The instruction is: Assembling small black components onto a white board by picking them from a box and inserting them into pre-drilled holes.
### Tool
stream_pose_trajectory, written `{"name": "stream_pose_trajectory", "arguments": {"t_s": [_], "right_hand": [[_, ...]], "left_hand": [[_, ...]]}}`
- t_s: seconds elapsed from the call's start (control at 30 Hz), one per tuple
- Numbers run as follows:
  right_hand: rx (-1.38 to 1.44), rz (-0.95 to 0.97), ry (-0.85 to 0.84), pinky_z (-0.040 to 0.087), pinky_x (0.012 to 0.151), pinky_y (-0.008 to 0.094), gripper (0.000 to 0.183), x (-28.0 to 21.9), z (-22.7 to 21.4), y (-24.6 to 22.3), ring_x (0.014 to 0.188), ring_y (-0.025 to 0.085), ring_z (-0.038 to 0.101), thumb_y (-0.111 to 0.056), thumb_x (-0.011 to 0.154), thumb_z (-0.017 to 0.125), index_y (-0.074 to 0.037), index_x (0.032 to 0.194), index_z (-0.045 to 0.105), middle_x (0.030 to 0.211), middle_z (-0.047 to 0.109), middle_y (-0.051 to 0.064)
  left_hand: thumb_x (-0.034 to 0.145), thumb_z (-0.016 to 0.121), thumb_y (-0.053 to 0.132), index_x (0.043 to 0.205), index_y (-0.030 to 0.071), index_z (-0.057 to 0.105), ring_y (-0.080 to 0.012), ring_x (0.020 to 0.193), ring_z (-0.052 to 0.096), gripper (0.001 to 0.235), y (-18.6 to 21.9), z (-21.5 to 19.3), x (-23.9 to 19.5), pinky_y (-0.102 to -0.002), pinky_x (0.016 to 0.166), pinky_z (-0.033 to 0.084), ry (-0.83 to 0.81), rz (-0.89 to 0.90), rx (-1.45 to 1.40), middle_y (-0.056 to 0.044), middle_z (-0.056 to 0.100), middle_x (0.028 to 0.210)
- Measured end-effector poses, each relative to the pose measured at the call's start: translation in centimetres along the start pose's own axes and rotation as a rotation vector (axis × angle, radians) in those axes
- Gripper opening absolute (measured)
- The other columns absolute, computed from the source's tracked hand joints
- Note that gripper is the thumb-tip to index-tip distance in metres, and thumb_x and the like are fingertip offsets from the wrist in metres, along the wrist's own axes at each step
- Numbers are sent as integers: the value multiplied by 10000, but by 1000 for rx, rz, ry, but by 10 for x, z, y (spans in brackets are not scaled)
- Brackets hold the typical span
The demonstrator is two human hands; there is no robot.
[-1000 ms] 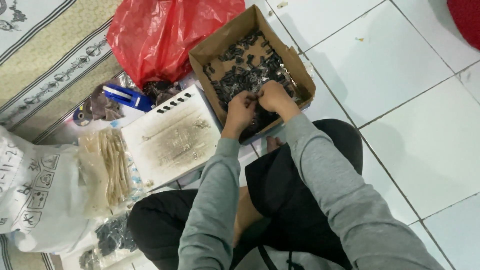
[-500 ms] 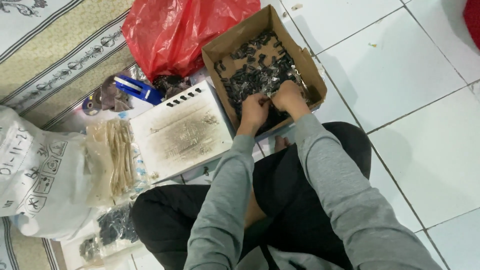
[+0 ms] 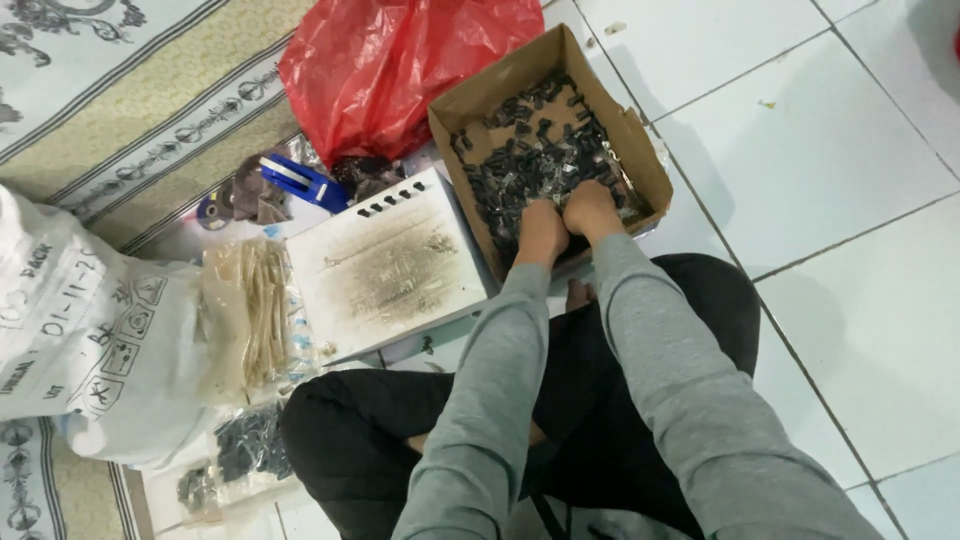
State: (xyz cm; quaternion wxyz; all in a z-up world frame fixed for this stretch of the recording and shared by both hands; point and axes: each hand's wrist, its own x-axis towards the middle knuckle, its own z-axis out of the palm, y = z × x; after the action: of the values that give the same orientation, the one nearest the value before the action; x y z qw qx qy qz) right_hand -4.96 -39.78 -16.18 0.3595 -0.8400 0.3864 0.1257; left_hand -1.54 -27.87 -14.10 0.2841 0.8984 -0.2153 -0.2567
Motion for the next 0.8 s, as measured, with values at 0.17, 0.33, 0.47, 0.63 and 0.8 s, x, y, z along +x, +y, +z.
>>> {"name": "stream_pose_trajectory", "arguments": {"t_s": [0.17, 0.33, 0.47, 0.63, 0.8], "right_hand": [[-76, 30, 62, 608, 726, 592, 248, -13, -17, -1, 920, 480, 722, -21, 923, 592, 169, 1018, 719, 954, 705, 375], [-128, 42, 131, 552, 838, 657, 327, -49, -34, -12, 1073, 472, 696, -107, 966, 527, 128, 1079, 724, 1048, 723, 328], [-89, 13, 156, 556, 833, 646, 327, -53, -48, -22, 1070, 503, 684, -110, 943, 562, 137, 1085, 723, 1055, 709, 350], [44, -54, 147, 553, 804, 679, 346, -93, -79, -62, 1068, 574, 642, -95, 942, 590, 167, 1145, 689, 1068, 667, 409], [387, -426, 38, 569, 646, 418, 217, -129, -77, -89, 796, 287, 726, -141, 1010, 633, 36, 1092, 727, 877, 734, 207]], "left_hand": [[867, 609, -24, 930, -106, 753, -441, 973, 734, 178, 28, -26, -25, -493, 778, 630, 41, -69, -18, -319, 727, 925], [885, 640, -27, 987, -49, 752, -366, 1021, 744, 153, 44, -32, -43, -468, 859, 636, 45, 9, 269, -251, 746, 1017], [907, 555, -23, 920, -92, 740, -411, 935, 736, 198, 35, -54, -51, -466, 779, 630, 101, 143, 43, -295, 723, 891], [1001, 517, 54, 1131, -94, 704, -432, 1045, 696, 272, 47, -124, -116, -478, 884, 597, 150, 228, -208, -305, 706, 1065], [1052, 590, 169, 1151, -16, 694, -327, 933, 716, 235, -19, -157, -134, -431, 774, 585, 234, 272, -576, -222, 702, 953]]}}
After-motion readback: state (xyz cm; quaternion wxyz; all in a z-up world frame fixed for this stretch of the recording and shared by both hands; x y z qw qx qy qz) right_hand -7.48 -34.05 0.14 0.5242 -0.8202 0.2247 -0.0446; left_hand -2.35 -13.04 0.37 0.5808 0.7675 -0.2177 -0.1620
